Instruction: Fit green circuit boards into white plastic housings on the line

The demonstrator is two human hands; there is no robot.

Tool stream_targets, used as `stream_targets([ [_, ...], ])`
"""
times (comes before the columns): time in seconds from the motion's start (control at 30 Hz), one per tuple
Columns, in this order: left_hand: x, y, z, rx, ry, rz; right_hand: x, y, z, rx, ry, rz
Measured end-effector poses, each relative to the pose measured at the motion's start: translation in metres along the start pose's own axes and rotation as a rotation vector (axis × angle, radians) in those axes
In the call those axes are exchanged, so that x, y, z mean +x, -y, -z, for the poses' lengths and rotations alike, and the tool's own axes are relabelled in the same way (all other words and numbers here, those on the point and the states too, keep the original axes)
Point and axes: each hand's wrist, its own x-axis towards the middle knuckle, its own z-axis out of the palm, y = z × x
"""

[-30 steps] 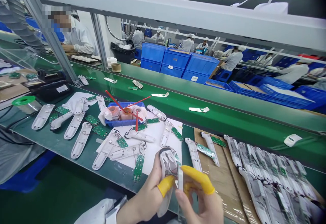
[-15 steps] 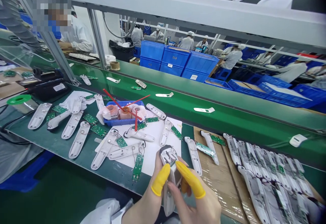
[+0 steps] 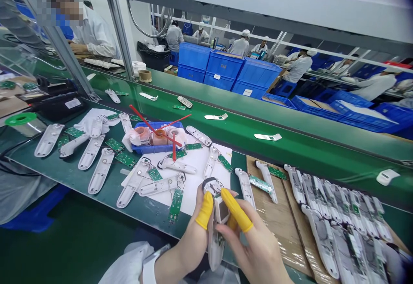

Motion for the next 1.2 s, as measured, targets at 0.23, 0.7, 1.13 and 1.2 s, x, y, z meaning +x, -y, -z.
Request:
stream_targets([
  [0.23, 0.001, -0.005, -0.015, -0.068, -0.071, 0.074, -0.001, 0.000, 0.006, -0.126, -0.017, -0.017],
  [0.7, -0.001, -0.006, -0.025, -0.088, -0.122, 0.184, 0.006, -0.007, 0.031, -0.231, 0.078, 0.167],
  [1.13, -0.006, -0.015, -0.028, 0.243, -0.163, 0.131, 0.008, 0.001, 0.028, -0.106, -0.110, 0.038],
  [1.2, -0.004, -0.020, -0.031, 0.291, -0.104, 0.141, 0.004, 0.001, 0.037, -0.008, -0.143, 0.035],
])
